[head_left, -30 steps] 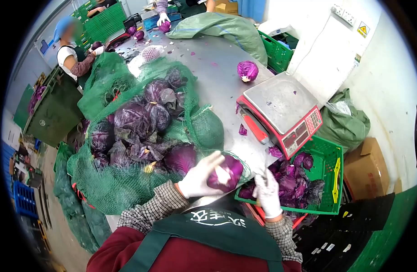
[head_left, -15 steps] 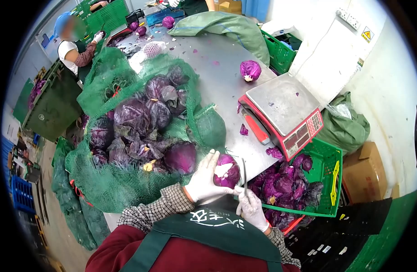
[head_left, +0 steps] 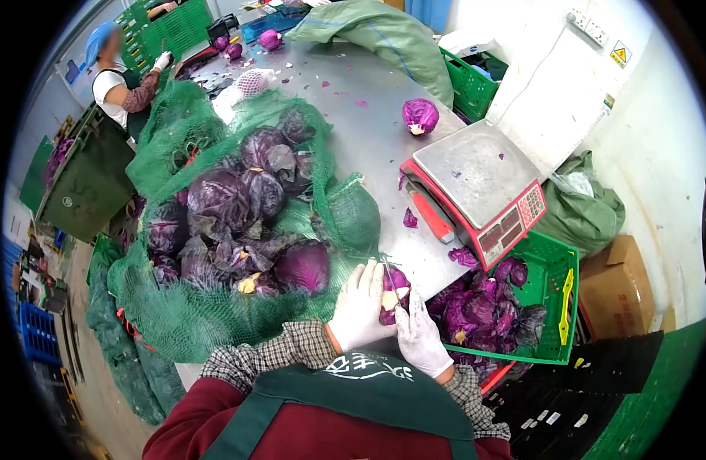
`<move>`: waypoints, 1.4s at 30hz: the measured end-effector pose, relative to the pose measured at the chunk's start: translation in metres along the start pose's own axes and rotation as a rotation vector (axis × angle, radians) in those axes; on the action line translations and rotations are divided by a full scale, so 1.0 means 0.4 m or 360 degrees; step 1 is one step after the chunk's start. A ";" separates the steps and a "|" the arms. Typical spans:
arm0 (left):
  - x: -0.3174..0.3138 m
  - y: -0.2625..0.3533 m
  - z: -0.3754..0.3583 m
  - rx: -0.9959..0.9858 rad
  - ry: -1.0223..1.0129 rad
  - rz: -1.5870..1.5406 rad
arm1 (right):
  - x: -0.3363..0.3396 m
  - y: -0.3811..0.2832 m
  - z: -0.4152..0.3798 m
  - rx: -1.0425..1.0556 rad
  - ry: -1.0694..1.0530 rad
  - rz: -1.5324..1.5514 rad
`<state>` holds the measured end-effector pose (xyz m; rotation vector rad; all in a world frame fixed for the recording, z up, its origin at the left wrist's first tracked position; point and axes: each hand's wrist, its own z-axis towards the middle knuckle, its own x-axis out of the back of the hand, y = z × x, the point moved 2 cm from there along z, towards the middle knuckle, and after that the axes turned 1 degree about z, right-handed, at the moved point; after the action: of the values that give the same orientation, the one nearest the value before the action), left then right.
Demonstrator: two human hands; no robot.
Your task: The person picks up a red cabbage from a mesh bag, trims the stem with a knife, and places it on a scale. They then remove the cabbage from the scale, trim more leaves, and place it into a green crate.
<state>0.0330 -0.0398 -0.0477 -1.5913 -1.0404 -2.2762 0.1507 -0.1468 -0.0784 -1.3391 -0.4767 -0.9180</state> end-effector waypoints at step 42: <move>0.024 -0.007 0.007 -0.0100 -0.0184 -0.0179 | 0.148 -0.074 0.057 0.0075 -0.0012 0.0136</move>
<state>0.0297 -0.0337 -0.0400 -1.7499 -1.1234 -2.3349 0.1663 -0.1412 -0.0106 -1.3103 -0.4412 -0.8272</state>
